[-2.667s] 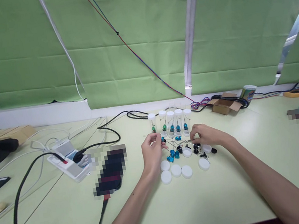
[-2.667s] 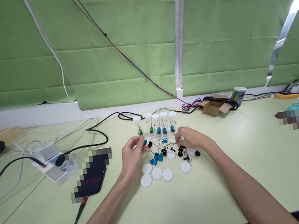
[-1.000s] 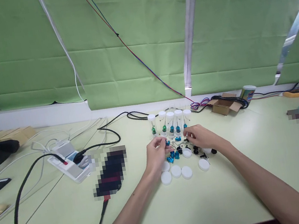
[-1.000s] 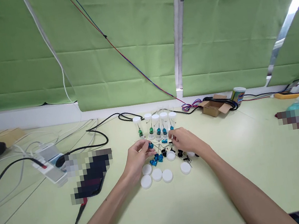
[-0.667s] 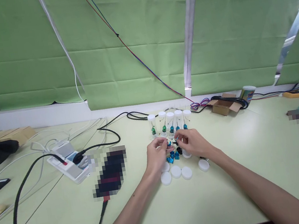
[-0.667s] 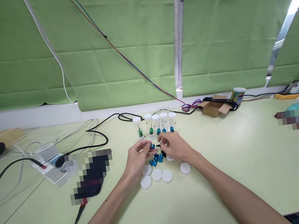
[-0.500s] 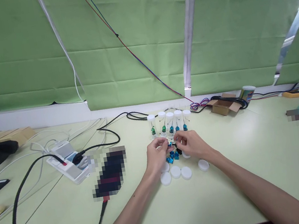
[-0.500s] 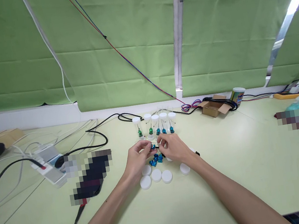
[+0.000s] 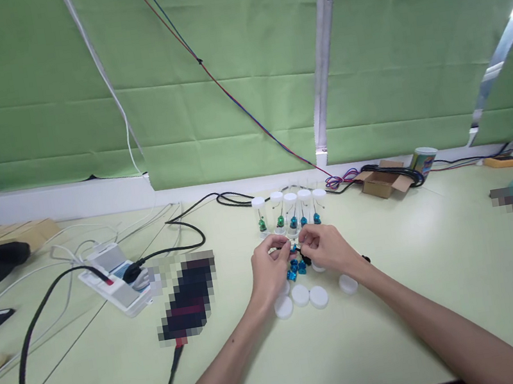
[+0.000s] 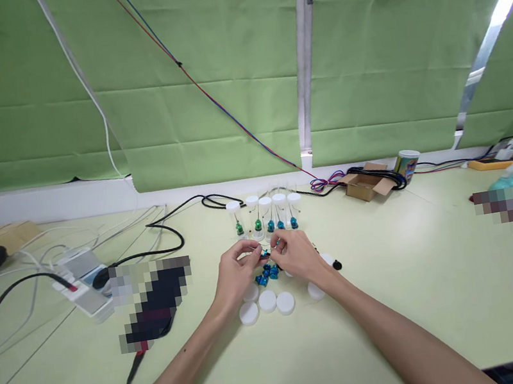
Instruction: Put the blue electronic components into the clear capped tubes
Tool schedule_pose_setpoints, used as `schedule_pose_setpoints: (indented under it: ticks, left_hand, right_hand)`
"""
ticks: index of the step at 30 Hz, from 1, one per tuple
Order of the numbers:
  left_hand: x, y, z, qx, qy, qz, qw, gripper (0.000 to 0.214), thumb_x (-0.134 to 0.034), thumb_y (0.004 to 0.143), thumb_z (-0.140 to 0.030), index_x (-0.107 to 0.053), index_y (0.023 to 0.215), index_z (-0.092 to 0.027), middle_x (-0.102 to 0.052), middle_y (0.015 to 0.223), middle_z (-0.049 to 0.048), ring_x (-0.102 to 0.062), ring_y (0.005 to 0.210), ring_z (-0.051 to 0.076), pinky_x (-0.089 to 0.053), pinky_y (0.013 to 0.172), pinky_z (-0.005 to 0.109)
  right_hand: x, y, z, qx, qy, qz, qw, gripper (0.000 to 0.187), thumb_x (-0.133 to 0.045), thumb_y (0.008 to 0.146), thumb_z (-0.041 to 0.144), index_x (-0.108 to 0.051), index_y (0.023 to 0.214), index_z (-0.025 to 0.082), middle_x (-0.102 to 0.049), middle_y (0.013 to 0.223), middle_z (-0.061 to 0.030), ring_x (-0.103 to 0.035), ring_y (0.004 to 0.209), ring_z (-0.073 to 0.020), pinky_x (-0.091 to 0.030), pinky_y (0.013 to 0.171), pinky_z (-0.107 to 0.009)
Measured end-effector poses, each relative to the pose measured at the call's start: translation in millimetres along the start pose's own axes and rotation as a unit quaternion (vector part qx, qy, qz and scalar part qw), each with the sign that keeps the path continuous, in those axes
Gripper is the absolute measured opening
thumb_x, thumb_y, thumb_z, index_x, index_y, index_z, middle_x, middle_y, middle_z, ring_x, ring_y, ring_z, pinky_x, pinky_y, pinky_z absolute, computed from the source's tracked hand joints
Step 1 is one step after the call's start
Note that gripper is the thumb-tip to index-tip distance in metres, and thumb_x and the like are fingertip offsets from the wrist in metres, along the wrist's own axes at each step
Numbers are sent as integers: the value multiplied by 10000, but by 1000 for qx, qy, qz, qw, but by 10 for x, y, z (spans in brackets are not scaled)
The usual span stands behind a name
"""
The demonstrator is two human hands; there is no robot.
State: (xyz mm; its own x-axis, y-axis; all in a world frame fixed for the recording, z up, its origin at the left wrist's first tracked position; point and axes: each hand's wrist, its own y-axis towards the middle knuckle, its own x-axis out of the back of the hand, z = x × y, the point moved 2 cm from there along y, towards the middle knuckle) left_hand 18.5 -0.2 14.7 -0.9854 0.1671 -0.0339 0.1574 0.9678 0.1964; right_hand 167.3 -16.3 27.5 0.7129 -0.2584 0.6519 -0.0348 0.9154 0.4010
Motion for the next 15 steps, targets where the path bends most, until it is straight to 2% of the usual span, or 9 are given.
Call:
schedule_pose_setpoints:
  ticks: [8,15]
  left_hand:
    - [-19,-41,-81,-37,34,-4,999,151,-673,716,-322,-656,760,-178,-666,806,45,-682,678,186,-537,632,261]
    - [-21,-45,-84,-50,35,-2,998,161,-678,719,-326,-667,784,-179,-677,826,53,-682,684,192,-546,630,265]
  right_hand:
    - [7,9,-27,-81,55,9,995,83,-531,667,206,-601,710,199,-621,591,7,-571,541,-143,-419,530,-233]
    - [-27,8,-69,-146,214,53,964,43,-540,679,201,-570,707,191,-545,459,40,-474,388,-103,-333,391,-194]
